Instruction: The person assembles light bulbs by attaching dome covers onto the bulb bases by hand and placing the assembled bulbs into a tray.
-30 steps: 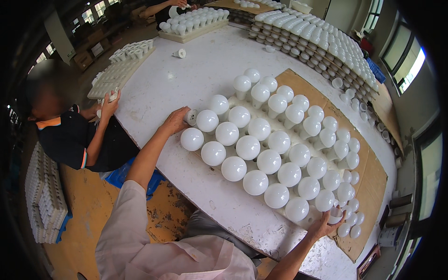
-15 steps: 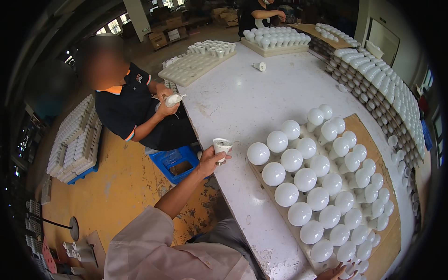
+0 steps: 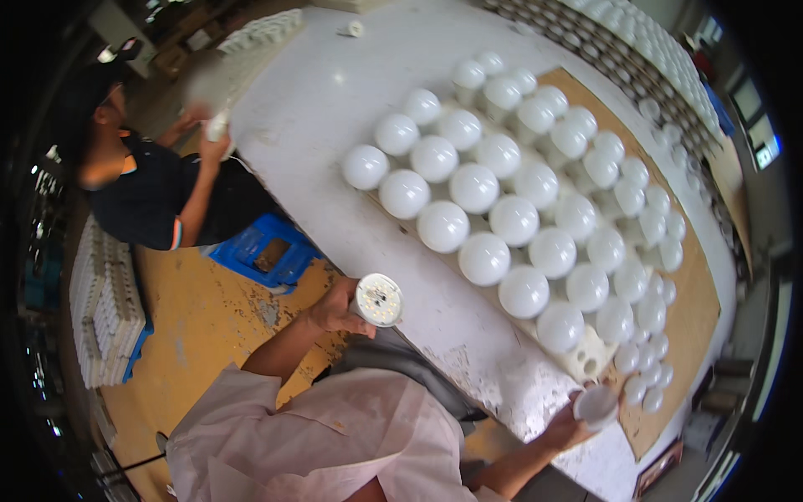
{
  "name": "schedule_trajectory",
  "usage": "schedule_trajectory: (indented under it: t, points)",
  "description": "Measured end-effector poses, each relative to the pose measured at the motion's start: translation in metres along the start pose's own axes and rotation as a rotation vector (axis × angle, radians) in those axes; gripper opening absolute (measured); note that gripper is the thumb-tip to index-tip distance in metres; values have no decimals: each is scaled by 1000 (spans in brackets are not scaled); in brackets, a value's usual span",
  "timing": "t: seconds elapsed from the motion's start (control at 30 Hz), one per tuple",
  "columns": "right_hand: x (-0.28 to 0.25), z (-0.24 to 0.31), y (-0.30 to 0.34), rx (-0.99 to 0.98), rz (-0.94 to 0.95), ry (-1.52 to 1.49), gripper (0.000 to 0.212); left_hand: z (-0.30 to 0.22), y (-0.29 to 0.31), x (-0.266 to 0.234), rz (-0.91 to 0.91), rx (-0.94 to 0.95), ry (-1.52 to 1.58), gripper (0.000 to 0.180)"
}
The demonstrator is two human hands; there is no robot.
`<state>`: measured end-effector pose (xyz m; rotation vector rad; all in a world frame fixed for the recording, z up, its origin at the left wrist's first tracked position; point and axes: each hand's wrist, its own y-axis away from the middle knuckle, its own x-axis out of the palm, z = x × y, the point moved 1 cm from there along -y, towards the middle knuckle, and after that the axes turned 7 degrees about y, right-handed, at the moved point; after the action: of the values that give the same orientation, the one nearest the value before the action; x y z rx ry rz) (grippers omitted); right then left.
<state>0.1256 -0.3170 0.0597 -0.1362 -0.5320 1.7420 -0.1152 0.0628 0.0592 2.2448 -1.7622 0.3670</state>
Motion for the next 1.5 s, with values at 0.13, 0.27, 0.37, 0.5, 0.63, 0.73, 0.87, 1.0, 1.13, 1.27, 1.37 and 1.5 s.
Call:
schedule_trajectory:
  t: [0.13,0.27,0.37,0.5,0.63,0.73,0.87,1.0,1.13,1.27,1.37,1.5]
  points:
    - [90,14,40,240,285,-79,92,-2,-32,29,266,-72,-32,51]
    - [113,-1,52,332,439,-158,90,11,-54,54,402,-84,-131,53]
    - [115,-5,53,272,554,-138,87,20,-57,64,444,-227,-166,56]
    - [116,-9,54,265,637,-84,88,20,-55,72,419,-215,-156,57]
    - [119,-11,55,294,665,-77,86,21,-55,71,414,-231,-183,57]
    - [122,-11,52,271,701,-16,85,22,-55,69,415,-196,-234,58]
    - [122,-15,50,176,757,85,87,18,-57,69,417,-231,-259,58]
    - [125,-12,46,174,773,112,87,15,-58,69,416,-241,-279,58]
    - [128,-6,43,152,849,270,86,10,-59,70,402,-261,-374,58]
    - [135,7,35,165,963,418,80,-1,-62,73,417,-390,-490,56]
    - [140,13,33,214,1033,510,81,-5,-64,77,420,-427,-528,54]
    - [146,16,31,160,1080,578,82,-1,-64,75,433,-428,-537,53]
